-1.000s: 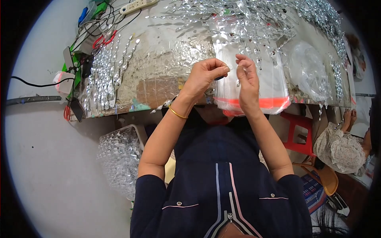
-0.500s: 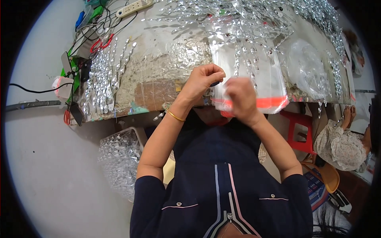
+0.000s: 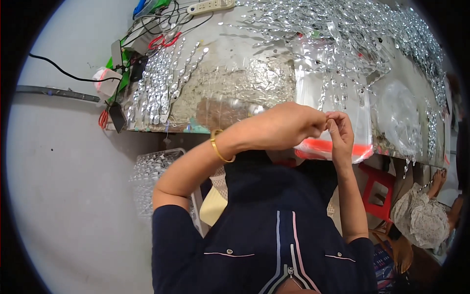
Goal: Packaging silver-colored metallic decorations into clear plastic bags.
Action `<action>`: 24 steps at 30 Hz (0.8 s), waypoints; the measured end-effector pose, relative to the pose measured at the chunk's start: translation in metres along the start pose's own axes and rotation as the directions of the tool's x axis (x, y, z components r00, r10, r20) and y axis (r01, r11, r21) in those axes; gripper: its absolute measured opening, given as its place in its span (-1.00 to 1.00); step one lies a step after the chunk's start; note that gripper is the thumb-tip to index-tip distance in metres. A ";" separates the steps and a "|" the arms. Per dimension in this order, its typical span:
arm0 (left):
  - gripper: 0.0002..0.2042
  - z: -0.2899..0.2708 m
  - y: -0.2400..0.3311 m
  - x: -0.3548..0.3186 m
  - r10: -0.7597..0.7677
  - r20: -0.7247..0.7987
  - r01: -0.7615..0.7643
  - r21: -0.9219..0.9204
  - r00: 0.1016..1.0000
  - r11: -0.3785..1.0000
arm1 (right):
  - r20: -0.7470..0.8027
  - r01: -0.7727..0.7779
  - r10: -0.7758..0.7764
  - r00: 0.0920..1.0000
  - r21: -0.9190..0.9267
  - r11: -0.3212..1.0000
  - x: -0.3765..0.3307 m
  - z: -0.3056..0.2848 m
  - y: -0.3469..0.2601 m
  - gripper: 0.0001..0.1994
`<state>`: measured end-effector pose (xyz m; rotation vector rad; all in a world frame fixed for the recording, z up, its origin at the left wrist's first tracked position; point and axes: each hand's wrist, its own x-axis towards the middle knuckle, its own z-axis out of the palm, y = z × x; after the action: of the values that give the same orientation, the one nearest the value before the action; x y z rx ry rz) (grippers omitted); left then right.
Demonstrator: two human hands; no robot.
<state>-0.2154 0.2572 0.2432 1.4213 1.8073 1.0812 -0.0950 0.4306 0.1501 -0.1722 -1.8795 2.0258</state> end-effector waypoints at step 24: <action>-0.81 -0.051 -0.126 -0.128 0.055 -0.468 0.282 0.617 0.882 0.735 | -0.454 -0.324 -0.514 0.728 -0.888 0.326 0.024 -0.299 -0.007 -0.81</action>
<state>-0.2863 0.1090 0.1550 1.4682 2.8122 0.7492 -0.0152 0.7191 0.1301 -0.9389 -2.1301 0.2666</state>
